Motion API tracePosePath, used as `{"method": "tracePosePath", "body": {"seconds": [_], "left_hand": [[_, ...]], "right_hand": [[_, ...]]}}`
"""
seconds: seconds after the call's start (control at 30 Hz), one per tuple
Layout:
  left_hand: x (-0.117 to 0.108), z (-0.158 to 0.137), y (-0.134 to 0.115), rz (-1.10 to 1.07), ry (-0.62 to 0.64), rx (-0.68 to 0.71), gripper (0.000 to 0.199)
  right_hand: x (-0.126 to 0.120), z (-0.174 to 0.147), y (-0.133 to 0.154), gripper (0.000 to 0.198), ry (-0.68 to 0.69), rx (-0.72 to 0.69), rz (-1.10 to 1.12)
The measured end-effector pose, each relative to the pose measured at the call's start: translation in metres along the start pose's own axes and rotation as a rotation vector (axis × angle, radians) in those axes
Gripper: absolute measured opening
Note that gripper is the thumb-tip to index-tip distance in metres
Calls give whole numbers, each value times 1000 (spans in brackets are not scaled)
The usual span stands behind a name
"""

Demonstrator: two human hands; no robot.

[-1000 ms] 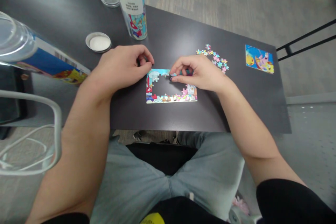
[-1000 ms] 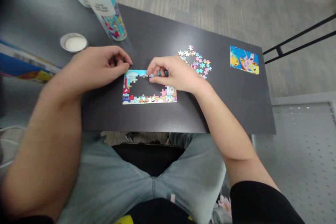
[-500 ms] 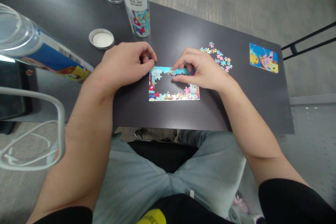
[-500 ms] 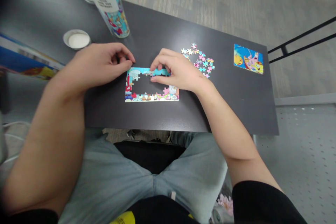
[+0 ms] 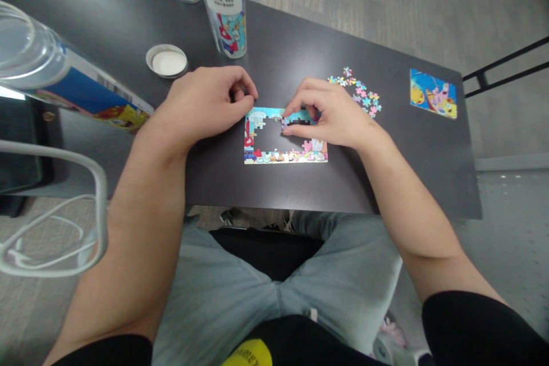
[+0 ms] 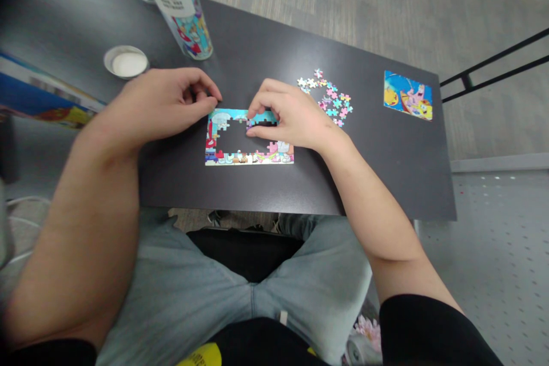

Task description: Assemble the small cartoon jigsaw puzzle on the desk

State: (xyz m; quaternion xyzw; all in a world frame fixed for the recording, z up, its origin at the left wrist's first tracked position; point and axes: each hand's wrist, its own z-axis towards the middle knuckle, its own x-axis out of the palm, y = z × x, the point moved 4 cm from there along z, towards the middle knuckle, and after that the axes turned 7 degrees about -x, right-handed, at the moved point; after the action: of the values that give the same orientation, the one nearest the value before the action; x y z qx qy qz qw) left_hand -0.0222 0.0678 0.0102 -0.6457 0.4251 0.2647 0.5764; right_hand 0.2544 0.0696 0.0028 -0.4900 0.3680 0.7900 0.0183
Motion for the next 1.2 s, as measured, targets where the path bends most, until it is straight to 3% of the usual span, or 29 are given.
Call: {"method": "tracePosePath", "body": {"seconds": [0.13, 0.73, 1.2], "left_hand": [[0, 0, 0, -1, 5, -10, 26], [1, 2, 1, -16, 0, -4, 26], [0, -1, -1, -10, 7, -9, 32]], "right_hand": [[-3, -1, 0, 29, -13, 11, -2], [-2, -1, 6, 20, 20, 55, -78], [-3, -2, 13, 21, 5, -23, -110]]}}
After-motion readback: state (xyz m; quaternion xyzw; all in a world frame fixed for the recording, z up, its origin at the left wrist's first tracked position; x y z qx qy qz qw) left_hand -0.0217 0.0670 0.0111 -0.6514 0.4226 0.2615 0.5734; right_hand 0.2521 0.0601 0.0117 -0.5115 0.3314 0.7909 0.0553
